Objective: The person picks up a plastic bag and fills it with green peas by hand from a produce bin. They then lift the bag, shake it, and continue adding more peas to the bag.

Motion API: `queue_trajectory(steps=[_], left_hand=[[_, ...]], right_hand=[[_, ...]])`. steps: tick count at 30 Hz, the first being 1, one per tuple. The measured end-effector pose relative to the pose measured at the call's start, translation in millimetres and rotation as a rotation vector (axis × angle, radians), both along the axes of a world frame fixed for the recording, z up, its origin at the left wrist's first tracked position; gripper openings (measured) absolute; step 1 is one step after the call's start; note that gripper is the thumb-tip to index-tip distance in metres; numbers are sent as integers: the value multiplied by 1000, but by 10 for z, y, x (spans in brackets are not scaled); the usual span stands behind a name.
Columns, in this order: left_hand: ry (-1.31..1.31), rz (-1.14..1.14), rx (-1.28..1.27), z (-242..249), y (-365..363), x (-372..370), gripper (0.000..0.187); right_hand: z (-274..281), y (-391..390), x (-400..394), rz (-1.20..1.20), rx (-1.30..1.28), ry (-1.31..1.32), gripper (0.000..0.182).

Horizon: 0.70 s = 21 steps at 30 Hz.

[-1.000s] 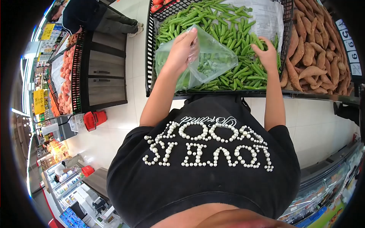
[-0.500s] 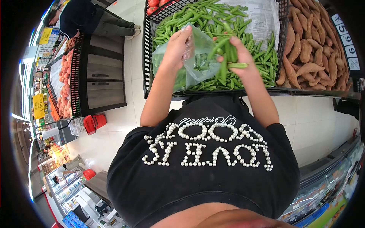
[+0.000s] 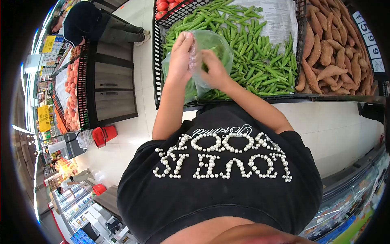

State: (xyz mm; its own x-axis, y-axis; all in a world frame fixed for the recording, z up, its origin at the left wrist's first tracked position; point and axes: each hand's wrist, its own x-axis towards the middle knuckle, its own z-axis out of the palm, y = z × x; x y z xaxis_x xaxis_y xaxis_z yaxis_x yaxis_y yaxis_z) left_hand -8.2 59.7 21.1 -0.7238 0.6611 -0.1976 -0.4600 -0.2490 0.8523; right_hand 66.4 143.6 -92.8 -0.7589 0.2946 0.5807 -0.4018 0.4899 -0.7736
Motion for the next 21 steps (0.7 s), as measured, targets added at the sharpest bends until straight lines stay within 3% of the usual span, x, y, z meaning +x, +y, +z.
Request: queue_trajectory(steps=[3,4,7,10,13,15,17,20,21], left_hand=[[49,2,34,76,-116,-19,18],[59,-8,39,104,-167,-2,18],[48,7,52,143,-340,53,19],[52,51,61,74,-591,41,20],[57,127,33,33,-775,29,22],[28,164,37,5,-850,-2,23],[-14,183,69,-16,-893,-34,23],[-13,167,97,14,-855,-21,21],[-13,159,98,36,-833,-23,21]], right_hand=[[62,9,8,400,650,-427,28],[111,-9,38,427,754,-628,23],[37,32,164,276,644,-322,21],[243,143,353,341,431,-82,12],[395,344,627,262,10,-75,13],[199,626,678,-94,-182,-170,15],[-58,1080,599,-344,-2,-339,31],[-402,1195,538,-470,451,-757,63],[-389,1156,530,-398,493,-889,69]])
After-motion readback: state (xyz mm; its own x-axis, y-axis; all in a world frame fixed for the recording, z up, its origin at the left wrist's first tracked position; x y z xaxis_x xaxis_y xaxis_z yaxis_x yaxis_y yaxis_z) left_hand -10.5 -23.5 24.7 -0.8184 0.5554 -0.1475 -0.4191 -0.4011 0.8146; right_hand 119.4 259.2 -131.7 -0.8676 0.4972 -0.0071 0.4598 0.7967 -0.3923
